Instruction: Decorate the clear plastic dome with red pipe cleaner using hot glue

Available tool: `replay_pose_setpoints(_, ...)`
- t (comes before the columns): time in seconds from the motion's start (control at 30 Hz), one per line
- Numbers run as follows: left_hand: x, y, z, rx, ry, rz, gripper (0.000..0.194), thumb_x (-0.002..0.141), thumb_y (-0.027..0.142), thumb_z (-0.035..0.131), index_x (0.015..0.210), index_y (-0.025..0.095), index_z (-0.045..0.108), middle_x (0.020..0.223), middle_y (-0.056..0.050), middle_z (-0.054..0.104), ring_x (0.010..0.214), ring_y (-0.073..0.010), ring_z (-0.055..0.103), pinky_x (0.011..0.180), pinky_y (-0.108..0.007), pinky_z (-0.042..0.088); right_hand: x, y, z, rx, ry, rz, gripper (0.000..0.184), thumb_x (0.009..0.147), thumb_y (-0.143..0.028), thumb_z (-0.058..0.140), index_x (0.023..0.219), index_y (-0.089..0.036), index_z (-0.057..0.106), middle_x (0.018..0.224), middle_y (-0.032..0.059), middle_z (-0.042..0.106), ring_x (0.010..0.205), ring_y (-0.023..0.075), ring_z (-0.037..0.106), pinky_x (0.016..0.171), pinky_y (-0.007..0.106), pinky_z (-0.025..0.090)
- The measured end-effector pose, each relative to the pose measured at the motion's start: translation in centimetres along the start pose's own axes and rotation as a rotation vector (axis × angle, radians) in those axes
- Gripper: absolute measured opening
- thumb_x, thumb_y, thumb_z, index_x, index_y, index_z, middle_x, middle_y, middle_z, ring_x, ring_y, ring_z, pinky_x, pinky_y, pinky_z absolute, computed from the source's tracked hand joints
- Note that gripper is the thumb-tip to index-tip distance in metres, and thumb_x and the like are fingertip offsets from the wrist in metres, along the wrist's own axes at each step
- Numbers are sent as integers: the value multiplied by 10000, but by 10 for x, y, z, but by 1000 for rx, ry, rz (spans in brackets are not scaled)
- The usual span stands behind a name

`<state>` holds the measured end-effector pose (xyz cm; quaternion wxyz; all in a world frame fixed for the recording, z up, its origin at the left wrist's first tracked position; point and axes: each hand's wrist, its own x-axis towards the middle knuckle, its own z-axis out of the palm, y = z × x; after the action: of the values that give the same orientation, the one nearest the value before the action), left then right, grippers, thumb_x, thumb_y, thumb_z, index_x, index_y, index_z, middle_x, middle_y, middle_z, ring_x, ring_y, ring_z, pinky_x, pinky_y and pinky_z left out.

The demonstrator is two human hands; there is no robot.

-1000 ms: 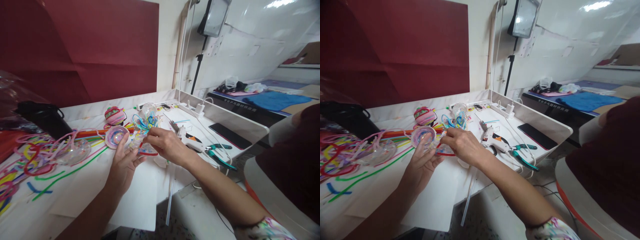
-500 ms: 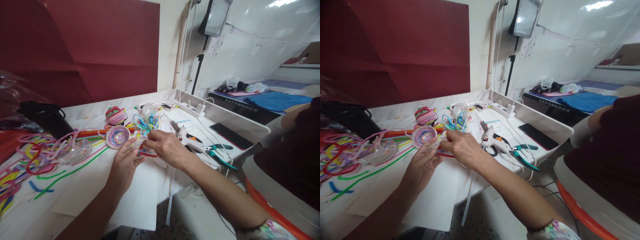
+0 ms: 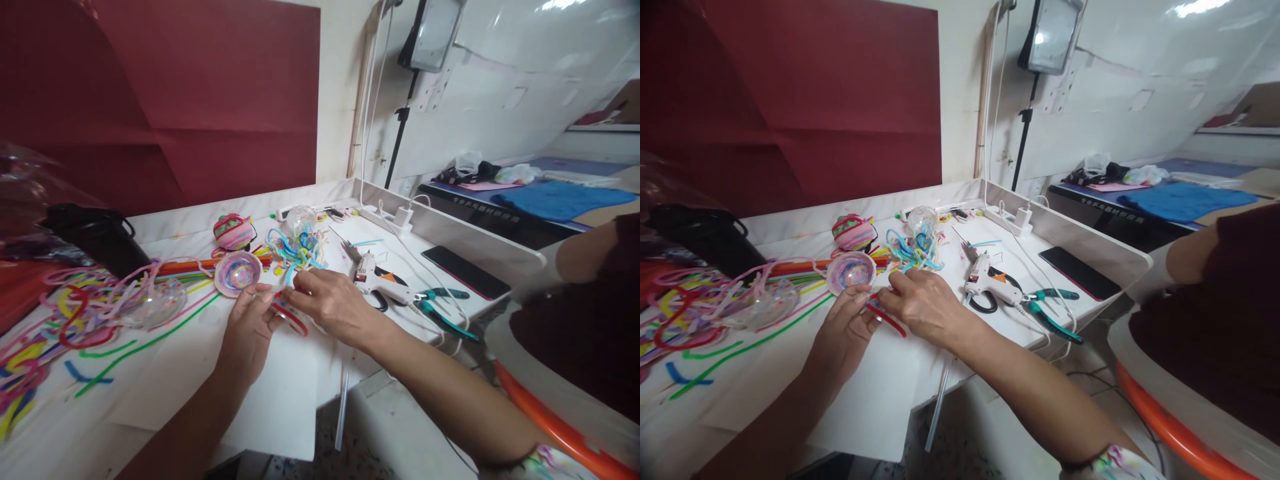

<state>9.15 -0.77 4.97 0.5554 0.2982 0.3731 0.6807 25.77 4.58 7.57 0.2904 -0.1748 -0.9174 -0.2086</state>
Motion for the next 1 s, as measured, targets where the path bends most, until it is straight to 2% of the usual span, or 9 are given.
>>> replay_pose_setpoints(0.33, -1, 3, 2, 15, 33, -12, 354, 618, 190, 822, 877, 206, 581, 744, 12, 730, 664, -122, 651, 576, -207, 512, 0, -4, 2, 79, -15, 35, 220, 1043, -170, 467, 969, -172, 674, 826, 47, 606, 709, 178, 530, 608, 307, 392)
replay_pose_setpoints(0.5, 0, 4, 1, -16, 27, -23, 347, 619, 170, 812, 883, 208, 591, 755, 13, 734, 685, -136, 681, 604, -221, 541, -1, -3, 3, 307, 21, 156, 261, 1000, -79, 440, 1034, -165, 684, 887, 65, 640, 798, 182, 588, 662, 279, 460)
replay_pose_setpoints(0.63, 3, 5, -1, -47, 27, -46, 356, 610, 146, 823, 890, 201, 611, 763, -1, 747, 672, -109, 676, 620, -198, 560, -4, 0, 7, 561, 166, 233, 257, 967, -64, 466, 1103, -150, 667, 955, 97, 679, 864, 190, 644, 742, 299, 529)
replay_pose_setpoints(0.77, 5, 8, -2, -87, 14, -54, 350, 621, 130, 834, 896, 205, 632, 754, -3, 759, 683, -103, 695, 684, -211, 595, -10, 1, 10, 725, 307, 392, 214, 948, -101, 530, 1077, -186, 678, 975, 81, 731, 878, 182, 685, 777, 312, 551)
replay_pose_setpoints(0.93, 7, 10, -3, -124, 12, -44, 347, 619, 107, 844, 892, 206, 655, 797, -11, 785, 757, -134, 741, 731, -236, 622, -20, 0, 17, 858, 391, 724, 138, 905, -210, 608, 984, -185, 719, 952, 74, 747, 844, 186, 705, 667, 284, 541)
replay_pose_setpoints(1.0, 8, 10, -4, -126, 11, -39, 364, 610, 97, 849, 902, 208, 663, 804, -7, 790, 765, -139, 750, 730, -232, 625, -22, -1, 21, 933, 413, 867, 152, 869, -277, 648, 964, -184, 719, 977, 80, 739, 877, 200, 701, 674, 293, 541)
